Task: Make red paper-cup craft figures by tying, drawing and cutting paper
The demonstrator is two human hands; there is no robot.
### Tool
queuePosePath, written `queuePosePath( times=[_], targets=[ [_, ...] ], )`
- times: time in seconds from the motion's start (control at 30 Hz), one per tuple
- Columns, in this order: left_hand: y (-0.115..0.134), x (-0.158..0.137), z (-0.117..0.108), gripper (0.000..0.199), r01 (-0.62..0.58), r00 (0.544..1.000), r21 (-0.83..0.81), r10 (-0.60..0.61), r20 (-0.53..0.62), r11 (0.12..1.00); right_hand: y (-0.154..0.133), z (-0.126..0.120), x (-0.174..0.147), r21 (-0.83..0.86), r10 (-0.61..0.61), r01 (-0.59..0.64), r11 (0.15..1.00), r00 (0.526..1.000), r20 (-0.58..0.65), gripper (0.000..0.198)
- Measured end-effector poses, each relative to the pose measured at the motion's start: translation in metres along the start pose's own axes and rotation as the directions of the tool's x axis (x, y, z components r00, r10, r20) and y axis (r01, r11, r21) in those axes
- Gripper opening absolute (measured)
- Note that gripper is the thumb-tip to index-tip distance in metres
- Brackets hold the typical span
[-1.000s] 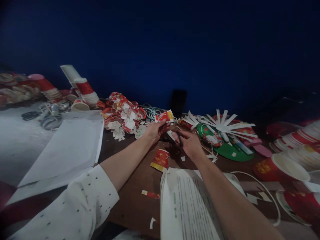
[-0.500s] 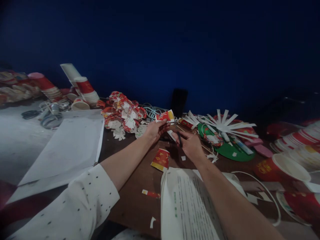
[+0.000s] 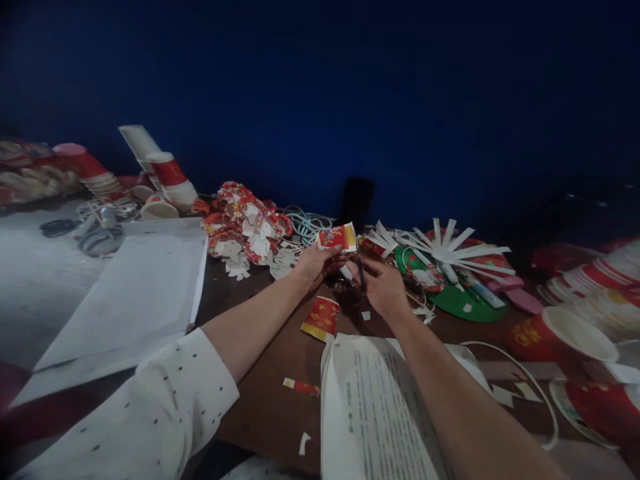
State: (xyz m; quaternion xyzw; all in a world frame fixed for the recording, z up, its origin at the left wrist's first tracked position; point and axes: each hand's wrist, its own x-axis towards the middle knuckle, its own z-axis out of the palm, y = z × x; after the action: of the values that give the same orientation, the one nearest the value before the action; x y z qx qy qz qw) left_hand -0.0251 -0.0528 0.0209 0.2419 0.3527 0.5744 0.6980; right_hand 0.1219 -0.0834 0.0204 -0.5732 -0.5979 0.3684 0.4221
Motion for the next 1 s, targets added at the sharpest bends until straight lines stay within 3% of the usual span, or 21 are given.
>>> queuePosePath(
  times=[0.27,0.57,0.67,1.0],
  targets=[
    [0.002,0.000,-0.001,0.007,0.019,1.000,-0.003,-0.019,-0.020,1.000,0.007,0.000,0.000,-0.033,-0.060,0.060,0.998,0.998,0.001,0.045],
    [0.002,0.005,-0.008,0.006,0.024,1.000,0.006,-0.024,-0.016,1.000,-0.008,0.002,-0.006,-0.129,-0.076,0.077,0.989,0.997,0.011,0.045],
    [0.000,0.009,-0.010,0.009,-0.013,0.998,0.044,0.015,-0.057,0.999,-0.008,0.003,-0.007,-0.103,-0.045,0.047,0.994,0.999,0.022,0.045],
    [-0.004,0.007,-0.007,0.013,-0.026,0.999,0.200,0.032,-0.028,0.979,-0.007,-0.004,-0.002,-0.071,-0.048,0.045,0.996,0.998,-0.036,0.045]
  ],
)
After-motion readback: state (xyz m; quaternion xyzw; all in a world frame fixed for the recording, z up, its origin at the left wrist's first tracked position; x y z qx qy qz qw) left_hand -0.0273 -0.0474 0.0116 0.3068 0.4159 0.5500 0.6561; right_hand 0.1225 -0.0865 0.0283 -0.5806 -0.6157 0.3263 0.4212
